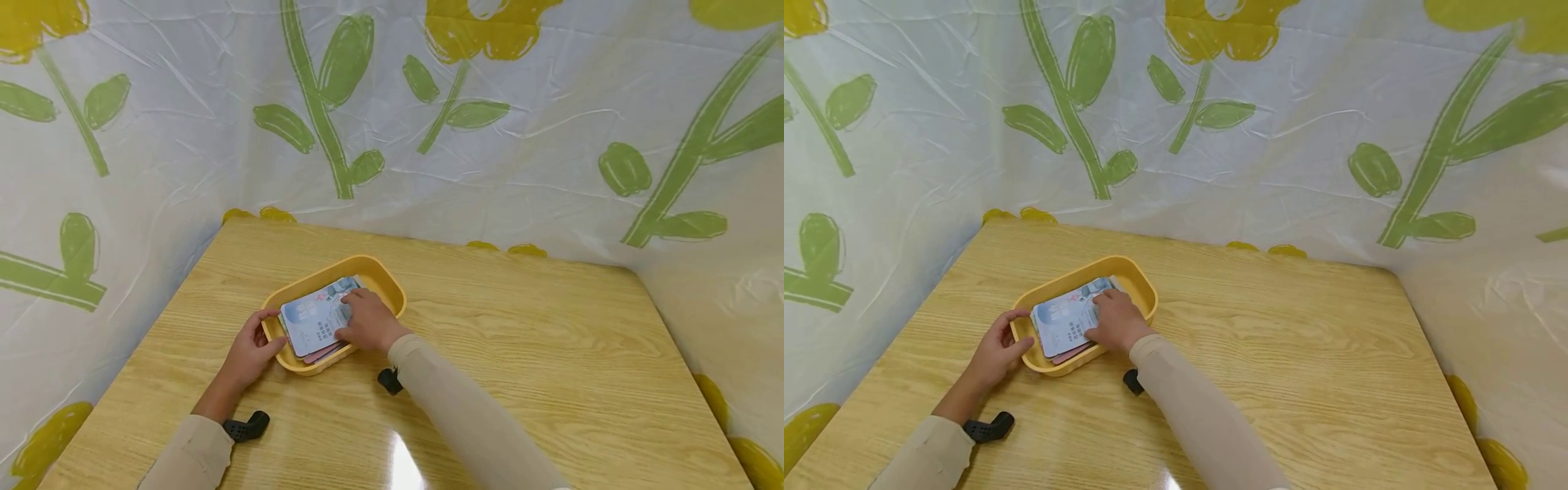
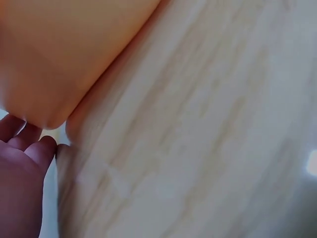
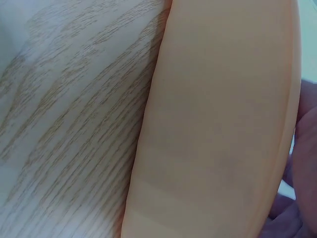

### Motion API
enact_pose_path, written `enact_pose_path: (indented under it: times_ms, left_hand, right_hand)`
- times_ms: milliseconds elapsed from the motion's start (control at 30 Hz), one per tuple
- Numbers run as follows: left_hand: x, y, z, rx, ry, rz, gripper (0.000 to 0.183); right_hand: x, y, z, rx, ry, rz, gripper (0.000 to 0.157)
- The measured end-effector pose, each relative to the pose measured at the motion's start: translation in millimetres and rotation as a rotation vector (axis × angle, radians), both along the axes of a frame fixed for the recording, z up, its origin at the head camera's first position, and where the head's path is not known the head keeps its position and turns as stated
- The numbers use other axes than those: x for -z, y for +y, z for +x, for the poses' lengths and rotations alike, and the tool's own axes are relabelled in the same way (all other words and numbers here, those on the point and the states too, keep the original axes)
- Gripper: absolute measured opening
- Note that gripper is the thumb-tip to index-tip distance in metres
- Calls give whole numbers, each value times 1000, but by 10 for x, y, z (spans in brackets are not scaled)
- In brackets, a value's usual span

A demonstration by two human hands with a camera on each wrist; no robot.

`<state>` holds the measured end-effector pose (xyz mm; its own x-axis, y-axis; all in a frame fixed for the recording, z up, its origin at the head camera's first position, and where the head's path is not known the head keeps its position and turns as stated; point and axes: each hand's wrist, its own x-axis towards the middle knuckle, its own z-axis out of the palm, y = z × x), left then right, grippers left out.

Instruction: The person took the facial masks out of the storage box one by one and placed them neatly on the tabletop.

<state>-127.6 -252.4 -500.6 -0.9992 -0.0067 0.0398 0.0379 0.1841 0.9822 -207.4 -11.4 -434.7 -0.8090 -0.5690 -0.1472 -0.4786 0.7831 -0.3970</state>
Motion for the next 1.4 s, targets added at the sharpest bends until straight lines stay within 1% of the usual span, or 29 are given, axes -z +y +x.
enact_pose_path:
  times_ms: [167, 300, 500, 633, 767, 1033, 1133, 1233, 1333, 1400]
  left_hand:
    - [54, -18, 1, 9, 22, 10, 52]
    - [93, -31, 1, 11, 33, -6, 52]
    - [107, -44, 5, 17, 35, -19, 51]
    - [94, -38, 12, 16, 35, -14, 51]
    - [84, -17, 17, 4, 27, -17, 51]
    - [104, 6, 8, -33, -1, -70, 49]
    - [103, 4, 3, -37, -8, -76, 49]
    - [97, 3, 0, -38, -15, -76, 49]
    - [86, 1, -2, -42, -18, -83, 50]
    - [83, 0, -2, -43, -18, -87, 50]
  right_hand:
    - [31, -1, -13, 132, -38, -2, 63]
    - [38, -1, -17, 178, -57, 1, 65]
    - [40, -11, -19, 204, -85, -16, 64]
    - [47, -18, -22, 209, -86, 1, 64]
    - [55, -28, -23, 198, -63, 31, 60]
    - [53, -41, 8, 201, 0, 51, 54]
    - [64, -52, 30, 211, 45, 27, 54]
    - [72, -67, 55, 222, 83, -29, 54]
    - [76, -75, 70, 225, 100, -92, 52]
    - [75, -76, 70, 217, 91, -133, 51]
